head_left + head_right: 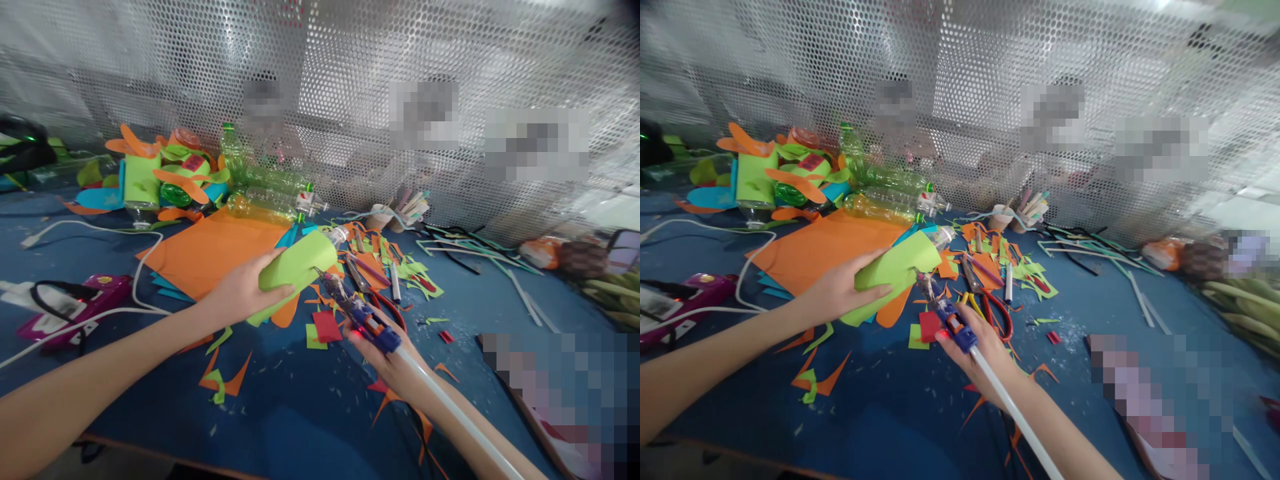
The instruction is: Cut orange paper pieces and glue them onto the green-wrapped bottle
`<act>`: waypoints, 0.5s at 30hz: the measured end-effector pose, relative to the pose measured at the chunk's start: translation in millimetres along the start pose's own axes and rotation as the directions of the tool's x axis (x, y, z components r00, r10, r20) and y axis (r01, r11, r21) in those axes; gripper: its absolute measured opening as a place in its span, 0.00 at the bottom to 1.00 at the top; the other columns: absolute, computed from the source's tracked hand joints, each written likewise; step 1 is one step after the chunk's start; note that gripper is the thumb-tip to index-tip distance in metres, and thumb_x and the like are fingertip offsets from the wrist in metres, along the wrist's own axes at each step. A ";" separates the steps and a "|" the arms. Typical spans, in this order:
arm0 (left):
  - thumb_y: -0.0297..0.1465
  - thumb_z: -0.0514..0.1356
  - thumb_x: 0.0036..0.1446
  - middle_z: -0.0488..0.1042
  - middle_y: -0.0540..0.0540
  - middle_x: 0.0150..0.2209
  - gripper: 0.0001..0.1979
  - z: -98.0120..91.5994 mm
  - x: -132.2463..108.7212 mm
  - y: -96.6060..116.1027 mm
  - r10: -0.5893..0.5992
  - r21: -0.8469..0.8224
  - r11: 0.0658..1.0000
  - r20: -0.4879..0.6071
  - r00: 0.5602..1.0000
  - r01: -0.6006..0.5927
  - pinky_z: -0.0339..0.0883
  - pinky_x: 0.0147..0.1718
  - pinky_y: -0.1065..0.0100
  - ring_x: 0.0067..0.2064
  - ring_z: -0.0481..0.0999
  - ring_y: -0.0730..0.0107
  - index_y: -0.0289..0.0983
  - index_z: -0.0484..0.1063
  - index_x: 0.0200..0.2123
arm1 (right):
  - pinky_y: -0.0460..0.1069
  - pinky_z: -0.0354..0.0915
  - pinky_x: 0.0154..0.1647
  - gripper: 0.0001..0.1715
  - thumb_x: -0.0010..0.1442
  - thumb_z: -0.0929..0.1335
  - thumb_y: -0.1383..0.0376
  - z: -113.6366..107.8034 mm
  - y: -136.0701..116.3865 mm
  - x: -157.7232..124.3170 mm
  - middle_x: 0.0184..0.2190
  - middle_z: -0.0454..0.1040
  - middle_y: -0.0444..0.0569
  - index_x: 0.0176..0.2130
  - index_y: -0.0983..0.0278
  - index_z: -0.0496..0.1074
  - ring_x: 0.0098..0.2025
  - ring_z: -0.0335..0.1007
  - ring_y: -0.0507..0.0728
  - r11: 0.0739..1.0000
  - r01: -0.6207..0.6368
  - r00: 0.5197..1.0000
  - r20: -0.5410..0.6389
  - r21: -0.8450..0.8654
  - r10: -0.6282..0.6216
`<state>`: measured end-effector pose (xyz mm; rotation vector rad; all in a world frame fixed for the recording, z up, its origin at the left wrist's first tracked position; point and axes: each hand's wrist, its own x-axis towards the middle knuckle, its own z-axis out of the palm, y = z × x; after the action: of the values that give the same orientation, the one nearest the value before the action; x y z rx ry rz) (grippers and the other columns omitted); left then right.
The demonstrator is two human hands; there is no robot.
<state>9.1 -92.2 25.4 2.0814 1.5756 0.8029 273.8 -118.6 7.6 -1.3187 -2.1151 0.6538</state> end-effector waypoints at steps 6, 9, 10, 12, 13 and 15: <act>0.48 0.55 0.51 0.63 0.40 0.57 0.35 1.3 -0.7 -2.8 -0.005 0.008 1.000 0.000 1.000 0.005 0.62 0.51 0.53 0.55 0.65 0.51 0.40 0.54 0.59 | 0.51 0.67 0.33 0.18 0.58 0.62 0.52 -6.2 -0.3 5.0 0.31 0.73 0.51 0.40 0.62 0.69 0.35 0.71 0.59 0.999 -0.017 1.000 -0.023 -0.036 0.016; 0.48 0.55 0.51 0.63 0.41 0.57 0.34 2.0 -0.7 -4.3 0.017 0.001 1.000 -0.004 1.000 -0.017 0.62 0.51 0.53 0.55 0.65 0.52 0.41 0.54 0.59 | 0.52 0.68 0.32 0.20 0.57 0.61 0.51 -7.8 3.9 6.4 0.30 0.73 0.51 0.39 0.62 0.71 0.35 0.71 0.60 0.998 -0.020 0.999 -0.050 -0.060 0.017; 0.48 0.55 0.51 0.63 0.42 0.57 0.34 2.4 -0.6 -4.8 0.022 -0.001 1.000 -0.005 1.000 -0.022 0.62 0.52 0.53 0.55 0.65 0.52 0.41 0.54 0.59 | 0.52 0.68 0.32 0.20 0.57 0.61 0.51 -8.3 4.5 6.6 0.30 0.73 0.51 0.38 0.62 0.71 0.34 0.71 0.60 0.998 -0.020 0.999 -0.051 -0.066 0.016; 0.48 0.55 0.51 0.63 0.42 0.57 0.34 3.4 -0.3 -5.9 0.025 -0.002 1.000 -0.004 1.000 -0.025 0.62 0.52 0.54 0.56 0.65 0.52 0.41 0.54 0.59 | 0.52 0.68 0.31 0.20 0.58 0.60 0.51 -9.1 3.4 6.5 0.29 0.73 0.51 0.38 0.61 0.71 0.34 0.71 0.60 0.997 -0.017 0.999 -0.049 -0.076 0.014; 0.48 0.55 0.51 0.63 0.41 0.57 0.35 3.9 -0.2 -6.4 0.020 -0.001 1.000 -0.004 1.000 -0.020 0.61 0.52 0.53 0.56 0.64 0.52 0.41 0.54 0.59 | 0.52 0.68 0.31 0.20 0.58 0.60 0.51 -9.3 1.8 6.2 0.29 0.73 0.51 0.38 0.61 0.71 0.34 0.71 0.59 0.997 -0.013 0.999 -0.046 -0.079 0.009; 0.48 0.55 0.51 0.63 0.41 0.57 0.35 4.7 -0.1 -7.1 0.005 0.005 1.000 -0.005 1.000 -0.005 0.61 0.52 0.53 0.55 0.65 0.52 0.40 0.54 0.59 | 0.51 0.68 0.30 0.19 0.57 0.61 0.51 -9.1 -2.5 5.1 0.29 0.73 0.50 0.38 0.61 0.71 0.33 0.72 0.59 0.997 0.000 0.998 -0.056 -0.083 -0.004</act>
<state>7.0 -90.2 17.4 2.0891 1.5768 0.8082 276.5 -114.0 16.8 -1.3632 -2.1177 0.5269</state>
